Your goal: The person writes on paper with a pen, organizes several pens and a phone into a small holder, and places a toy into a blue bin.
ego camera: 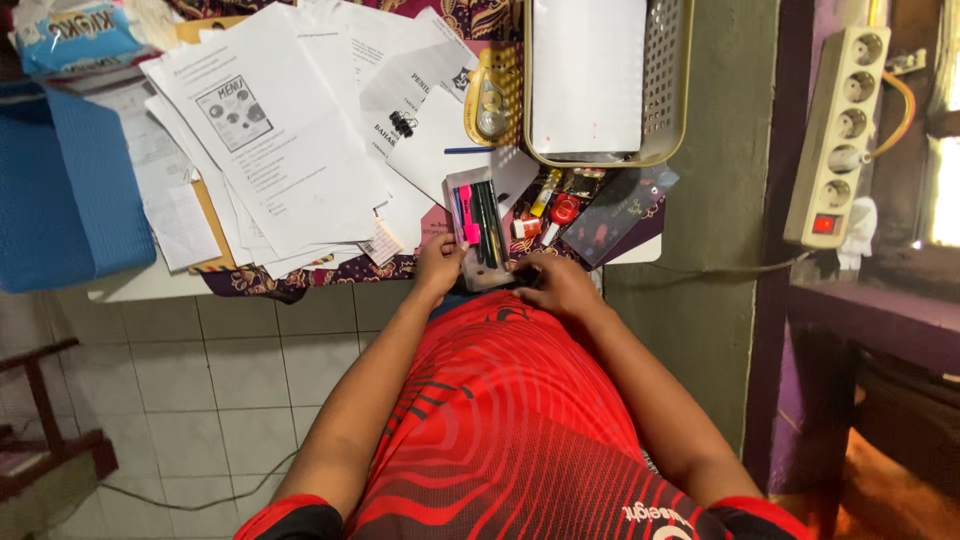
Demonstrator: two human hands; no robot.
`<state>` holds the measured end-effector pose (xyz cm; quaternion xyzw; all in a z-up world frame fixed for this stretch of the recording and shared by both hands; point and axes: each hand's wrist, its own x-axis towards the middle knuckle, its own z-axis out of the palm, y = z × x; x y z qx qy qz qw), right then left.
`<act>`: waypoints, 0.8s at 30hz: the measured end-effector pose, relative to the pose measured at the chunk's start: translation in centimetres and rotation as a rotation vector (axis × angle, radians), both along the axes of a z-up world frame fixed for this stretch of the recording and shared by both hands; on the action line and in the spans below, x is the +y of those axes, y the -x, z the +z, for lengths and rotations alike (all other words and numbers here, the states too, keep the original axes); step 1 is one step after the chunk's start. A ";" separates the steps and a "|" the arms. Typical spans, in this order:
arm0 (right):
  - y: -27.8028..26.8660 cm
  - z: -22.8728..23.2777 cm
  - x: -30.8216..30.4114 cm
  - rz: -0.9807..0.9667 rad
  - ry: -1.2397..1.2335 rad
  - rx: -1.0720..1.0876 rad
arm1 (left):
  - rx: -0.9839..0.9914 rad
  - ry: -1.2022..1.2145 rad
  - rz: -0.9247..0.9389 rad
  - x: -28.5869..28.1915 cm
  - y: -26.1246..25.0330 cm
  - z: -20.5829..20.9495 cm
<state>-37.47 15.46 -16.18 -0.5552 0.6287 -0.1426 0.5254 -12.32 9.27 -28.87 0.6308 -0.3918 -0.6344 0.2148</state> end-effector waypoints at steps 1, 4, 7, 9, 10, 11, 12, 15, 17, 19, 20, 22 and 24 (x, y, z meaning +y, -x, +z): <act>0.4 0.2 0.0 0.013 0.000 -0.003 | -0.003 0.000 0.013 0.1 -0.1 -0.3; 2.6 -1.1 0.6 -0.589 0.309 0.297 | -0.063 0.130 0.021 0.9 0.3 -0.8; 4.8 -4.0 -0.4 -0.769 0.314 0.477 | -0.310 0.325 -0.002 1.0 1.5 -0.1; 5.7 -5.5 -1.1 -0.841 0.249 0.503 | -0.489 0.505 -0.030 1.4 2.4 0.9; 5.9 -6.0 -1.3 -0.836 0.231 0.518 | -0.490 0.502 -0.021 1.7 2.8 1.4; 6.0 -6.4 -1.8 -0.835 0.219 0.531 | -0.535 0.460 -0.049 1.5 3.2 1.9; 6.1 -6.5 -2.1 -0.829 0.227 0.528 | -0.579 0.417 -0.077 1.3 3.6 2.3; 5.9 -6.2 -2.5 -0.832 0.178 0.550 | -0.617 0.375 -0.087 0.5 4.2 3.5; 5.8 -5.9 -2.9 -0.815 0.077 0.557 | -0.677 0.337 -0.111 0.3 4.9 4.7; 5.8 -5.6 -3.3 -0.822 0.066 0.548 | -0.735 0.299 -0.137 -0.1 5.8 6.1; 5.7 -5.5 -3.4 -0.839 0.051 0.540 | -0.783 0.246 -0.182 -0.3 6.4 6.7; 5.6 -5.0 -3.2 -0.861 0.076 0.536 | -0.831 0.192 -0.227 -0.5 7.3 7.5; 5.7 -4.2 -2.6 -0.890 0.102 0.536 | -0.901 0.225 -0.244 -0.7 7.8 7.8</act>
